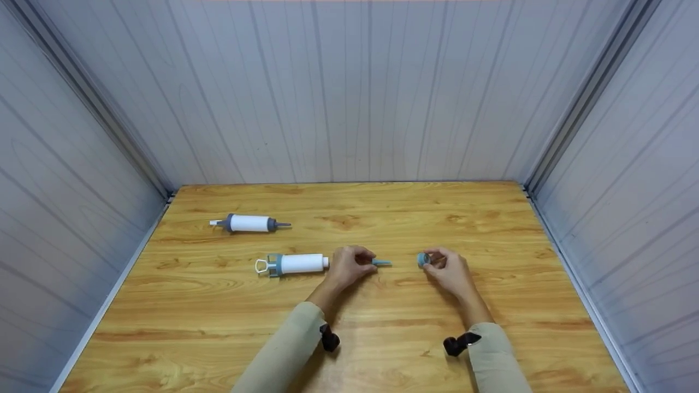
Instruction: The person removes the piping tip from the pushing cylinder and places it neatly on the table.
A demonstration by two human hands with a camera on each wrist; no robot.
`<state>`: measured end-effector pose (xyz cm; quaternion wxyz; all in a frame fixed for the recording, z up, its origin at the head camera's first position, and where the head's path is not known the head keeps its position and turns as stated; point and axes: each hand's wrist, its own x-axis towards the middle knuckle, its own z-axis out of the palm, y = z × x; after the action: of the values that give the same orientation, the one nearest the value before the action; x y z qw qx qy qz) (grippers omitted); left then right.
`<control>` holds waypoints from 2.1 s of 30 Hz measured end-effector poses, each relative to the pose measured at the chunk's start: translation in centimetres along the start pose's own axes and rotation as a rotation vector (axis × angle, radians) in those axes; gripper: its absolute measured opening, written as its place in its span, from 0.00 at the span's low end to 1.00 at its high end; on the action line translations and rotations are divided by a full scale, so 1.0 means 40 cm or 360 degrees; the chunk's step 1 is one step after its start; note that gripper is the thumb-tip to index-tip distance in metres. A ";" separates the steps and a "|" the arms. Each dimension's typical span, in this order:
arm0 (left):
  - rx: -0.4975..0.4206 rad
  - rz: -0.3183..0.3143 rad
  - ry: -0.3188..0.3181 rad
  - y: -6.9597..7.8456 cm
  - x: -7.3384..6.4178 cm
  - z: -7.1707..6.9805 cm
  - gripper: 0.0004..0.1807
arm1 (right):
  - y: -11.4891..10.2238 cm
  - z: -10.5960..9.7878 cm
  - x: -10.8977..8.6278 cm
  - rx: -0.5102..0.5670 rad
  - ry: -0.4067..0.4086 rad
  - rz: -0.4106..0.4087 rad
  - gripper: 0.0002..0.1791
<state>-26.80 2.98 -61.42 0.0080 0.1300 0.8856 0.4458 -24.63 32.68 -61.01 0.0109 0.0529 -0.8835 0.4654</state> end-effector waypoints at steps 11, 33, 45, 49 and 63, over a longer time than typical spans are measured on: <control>0.0203 0.0013 0.0044 0.001 0.009 0.009 0.12 | 0.005 0.004 0.004 -0.0050 -0.0019 0.0038 0.19; 0.0159 0.0000 0.0033 -0.004 0.006 0.006 0.16 | 0.006 0.007 0.002 -0.0060 -0.0016 0.0029 0.20; 0.0184 0.0008 0.0053 0.004 0.002 -0.004 0.19 | -0.027 -0.027 -0.002 -0.0164 -0.0174 0.0047 0.27; 0.0185 0.0062 0.0087 0.014 0.007 -0.018 0.20 | -0.039 -0.041 0.002 -0.0177 -0.0191 0.0050 0.29; 0.0116 0.0128 0.0070 0.033 0.035 -0.093 0.21 | -0.082 -0.040 0.015 -0.0141 -0.0127 -0.0030 0.27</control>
<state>-28.33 1.14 -58.01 -0.0341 0.1558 0.8953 0.4159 -24.95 32.13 -57.36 -0.0175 0.0792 -0.9024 0.4233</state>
